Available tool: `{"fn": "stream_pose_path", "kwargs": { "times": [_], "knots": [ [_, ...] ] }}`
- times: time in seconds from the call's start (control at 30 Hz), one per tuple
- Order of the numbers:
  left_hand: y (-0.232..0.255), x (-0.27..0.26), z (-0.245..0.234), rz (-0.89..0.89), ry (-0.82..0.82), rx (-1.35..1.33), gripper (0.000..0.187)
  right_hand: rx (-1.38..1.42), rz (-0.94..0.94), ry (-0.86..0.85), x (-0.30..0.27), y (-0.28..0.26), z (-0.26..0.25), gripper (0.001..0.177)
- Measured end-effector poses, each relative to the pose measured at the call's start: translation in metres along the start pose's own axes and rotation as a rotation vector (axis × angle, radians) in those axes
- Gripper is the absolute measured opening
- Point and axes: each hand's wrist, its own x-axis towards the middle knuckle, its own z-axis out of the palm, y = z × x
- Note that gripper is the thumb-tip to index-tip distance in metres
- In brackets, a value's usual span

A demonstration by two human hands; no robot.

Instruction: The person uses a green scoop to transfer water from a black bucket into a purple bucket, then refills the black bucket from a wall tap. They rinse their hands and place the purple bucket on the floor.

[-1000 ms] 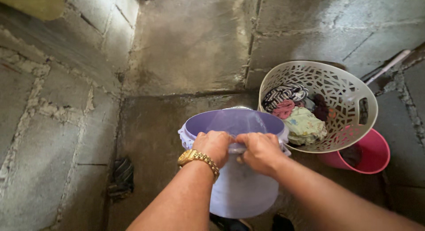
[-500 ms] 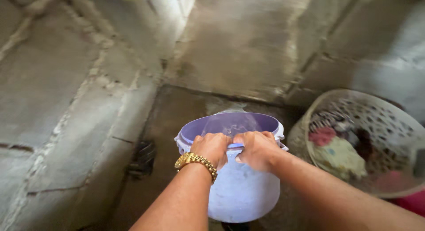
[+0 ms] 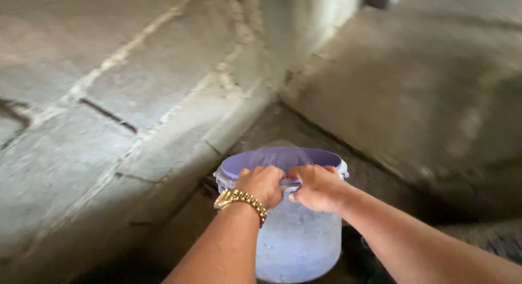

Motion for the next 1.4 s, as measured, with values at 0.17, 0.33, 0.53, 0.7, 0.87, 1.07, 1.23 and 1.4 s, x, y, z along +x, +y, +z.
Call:
{"fn": "stream_pose_path", "kwargs": {
  "times": [0.17,0.33,0.53,0.7,0.87,1.07,1.23,1.4],
  "knots": [
    [-0.014,-0.001,-0.015,-0.241,0.007,-0.158,0.029,-0.205,-0.202,-0.108,0.047,-0.019,-0.017,0.044],
    [-0.01,-0.006,-0.027,-0.362,0.073,-0.334,0.032,-0.395,-0.388,-0.202,0.082,-0.028,-0.042,0.04],
    [-0.011,-0.006,-0.02,-0.53,0.134,-0.546,0.037,-0.527,-0.594,-0.234,0.098,-0.053,-0.062,0.038],
    [-0.026,0.002,-0.006,-0.668,0.191,-0.701,0.05,-0.599,-0.599,-0.258,0.101,-0.079,-0.067,0.041],
    [-0.036,-0.006,0.009,-0.75,0.323,-0.997,0.044,-0.533,-0.746,-0.109,0.092,-0.098,-0.057,0.037],
    [-0.048,-0.045,0.01,-0.863,0.434,-1.07,0.04,-0.452,-0.877,-0.044,0.077,-0.126,-0.035,0.03],
    [-0.051,-0.068,0.013,-0.914,0.524,-1.032,0.044,-0.409,-0.95,-0.029,0.065,-0.137,-0.023,0.029],
    [-0.036,-0.076,0.027,-0.917,0.541,-0.816,0.034,-0.35,-0.924,0.014,0.045,-0.125,-0.013,0.028]
  ]
}}
